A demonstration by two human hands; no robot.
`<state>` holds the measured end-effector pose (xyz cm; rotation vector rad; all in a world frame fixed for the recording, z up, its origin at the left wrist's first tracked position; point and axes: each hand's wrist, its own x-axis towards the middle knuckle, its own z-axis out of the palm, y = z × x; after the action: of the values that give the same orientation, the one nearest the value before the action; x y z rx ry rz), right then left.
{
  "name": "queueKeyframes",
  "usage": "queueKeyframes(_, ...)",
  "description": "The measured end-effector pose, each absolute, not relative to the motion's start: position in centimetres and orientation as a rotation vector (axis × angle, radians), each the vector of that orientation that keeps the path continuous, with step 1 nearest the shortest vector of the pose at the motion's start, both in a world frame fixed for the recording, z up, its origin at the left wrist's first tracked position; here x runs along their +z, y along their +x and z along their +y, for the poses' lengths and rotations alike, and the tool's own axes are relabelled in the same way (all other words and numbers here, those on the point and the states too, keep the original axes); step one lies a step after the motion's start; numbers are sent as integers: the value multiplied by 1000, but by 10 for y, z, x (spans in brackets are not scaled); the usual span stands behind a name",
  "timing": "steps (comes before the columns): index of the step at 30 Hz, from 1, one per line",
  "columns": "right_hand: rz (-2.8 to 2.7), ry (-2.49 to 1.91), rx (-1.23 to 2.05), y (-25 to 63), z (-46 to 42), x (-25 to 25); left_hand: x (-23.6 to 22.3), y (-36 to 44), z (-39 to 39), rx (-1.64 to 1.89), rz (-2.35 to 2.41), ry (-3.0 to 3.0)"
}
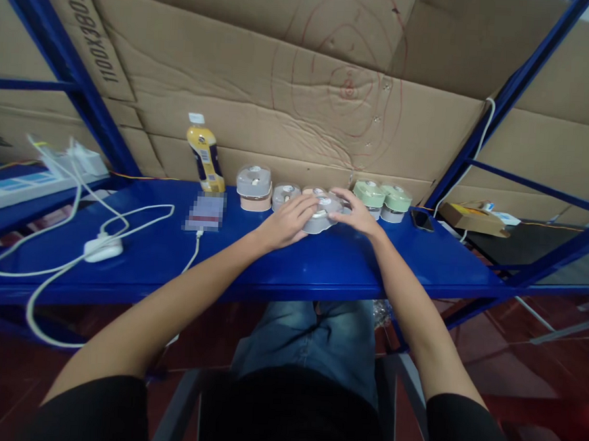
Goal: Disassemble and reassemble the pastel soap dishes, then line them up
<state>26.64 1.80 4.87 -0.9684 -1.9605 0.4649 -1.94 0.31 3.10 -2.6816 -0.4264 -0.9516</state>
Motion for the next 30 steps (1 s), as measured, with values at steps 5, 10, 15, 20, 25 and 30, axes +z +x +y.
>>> queueKeyframes(5,-2258,-852,518,265,3,58,28,-20,-2,-966,-262,-2756)
queueKeyframes(10,-2232,-1006,502,263,-2,55,22,-17,-3,-1021,-486,-2873)
queueKeyframes(15,-2165,-1065,465,253,-4,51,14,-12,4,-1300,-875,-3066)
queueKeyframes(20,-2187,-1104,461,248,-4,47,8,-12,12,-1378,-868,-3138)
queueKeyframes(25,-2193,-1109,555,255,-4,50,5,-16,19,-1210,-835,-3219)
queueKeyframes(30,-2089,-1195,653,272,-10,59,6,-22,21,-1067,-893,-3236)
